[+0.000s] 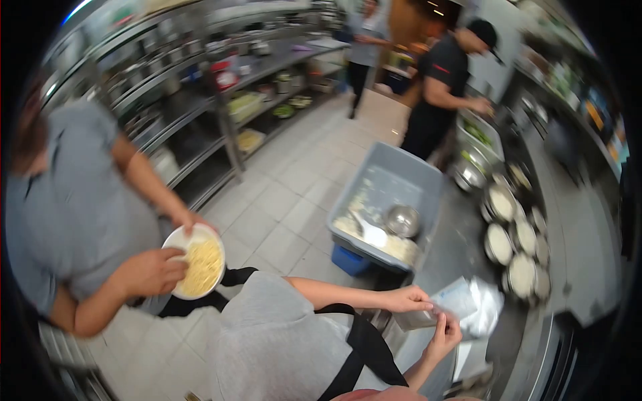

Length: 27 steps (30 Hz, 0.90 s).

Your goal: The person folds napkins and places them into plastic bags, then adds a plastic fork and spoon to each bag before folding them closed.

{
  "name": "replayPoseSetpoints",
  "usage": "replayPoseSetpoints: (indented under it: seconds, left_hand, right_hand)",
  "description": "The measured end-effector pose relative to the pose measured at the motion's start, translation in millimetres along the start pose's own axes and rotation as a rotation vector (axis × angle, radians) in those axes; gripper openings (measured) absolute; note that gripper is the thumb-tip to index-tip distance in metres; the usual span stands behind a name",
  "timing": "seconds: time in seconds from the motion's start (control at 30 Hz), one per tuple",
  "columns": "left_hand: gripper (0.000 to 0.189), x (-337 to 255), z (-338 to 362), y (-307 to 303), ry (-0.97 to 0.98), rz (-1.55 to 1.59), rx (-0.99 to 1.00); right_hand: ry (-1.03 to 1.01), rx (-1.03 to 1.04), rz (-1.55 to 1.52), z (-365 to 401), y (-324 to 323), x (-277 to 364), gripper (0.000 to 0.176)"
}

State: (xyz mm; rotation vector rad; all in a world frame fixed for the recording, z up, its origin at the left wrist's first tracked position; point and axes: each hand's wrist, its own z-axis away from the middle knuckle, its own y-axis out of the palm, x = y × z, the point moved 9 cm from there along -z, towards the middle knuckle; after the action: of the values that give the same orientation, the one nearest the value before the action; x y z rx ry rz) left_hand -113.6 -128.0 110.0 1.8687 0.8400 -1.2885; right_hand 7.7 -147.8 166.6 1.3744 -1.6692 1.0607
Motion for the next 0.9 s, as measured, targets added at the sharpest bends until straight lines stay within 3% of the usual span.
replayPoseSetpoints:
  seconds: [0.2, 0.3, 0.4, 0.47, 0.53, 0.57, 0.6, 0.67, 0.7, 0.73, 0.8, 0.9]
  left_hand:
    - [0.033, -58.8, 68.0, -61.3, 0.166, -0.205, -0.282]
    - [0.034, -62.0, 98.9, -85.2, 0.087, -0.159, -0.376]
    - [0.034, -69.3, 120.8, -100.0, 0.137, -0.149, -0.462]
    - [0.034, -69.1, 130.1, -107.5, 0.144, -0.155, -0.472]
    - [0.034, -59.8, 131.0, -106.0, 0.053, -0.375, -0.36]
    - [0.031, -43.2, 130.8, -109.4, -0.147, -0.525, -0.349]
    - [0.031, -44.1, 126.6, -101.6, -0.16, -0.513, -0.318]
    - [0.028, -50.8, 116.6, -79.9, -0.231, -0.789, -0.22]
    - [0.028, -58.2, 109.8, -66.5, -0.112, -0.738, -0.167]
    - [0.028, -52.1, 104.2, -61.5, -0.121, -0.721, -0.101]
    - [0.033, -27.0, 94.5, -58.9, -0.244, -0.858, 0.035]
    - [0.032, -27.8, 80.0, -45.6, -0.136, -0.738, 0.089]
  right_hand:
    - [0.038, 0.33, -0.318, -11.1, 92.0, 7.6, 0.007]
    - [-0.045, 0.472, -0.332, -24.2, 127.6, 17.1, 0.008]
    - [-0.11, 0.483, -0.26, -32.3, 138.4, 47.5, 0.011]
    - [-0.314, 0.34, -0.016, -33.2, 129.0, 68.7, 0.01]
    - [-0.332, 0.285, 0.041, -21.1, 126.0, 83.1, 0.004]
    - [-0.585, 0.395, 0.152, -0.3, 139.6, 112.3, 0.008]
    - [-0.827, 0.499, 0.275, 23.6, 151.0, 133.5, 0.014]
    - [-0.79, 0.866, 0.47, 48.4, 177.1, 127.0, 0.027]
    - [-0.726, 0.887, 0.57, 47.3, 178.8, 101.4, 0.022]
    - [-0.671, 0.85, 0.594, 38.9, 171.9, 92.5, 0.022]
    - [-0.679, 0.969, 0.806, 33.3, 170.3, 72.9, 0.015]
    - [-0.604, 0.966, 0.809, 30.6, 148.4, 60.3, 0.012]
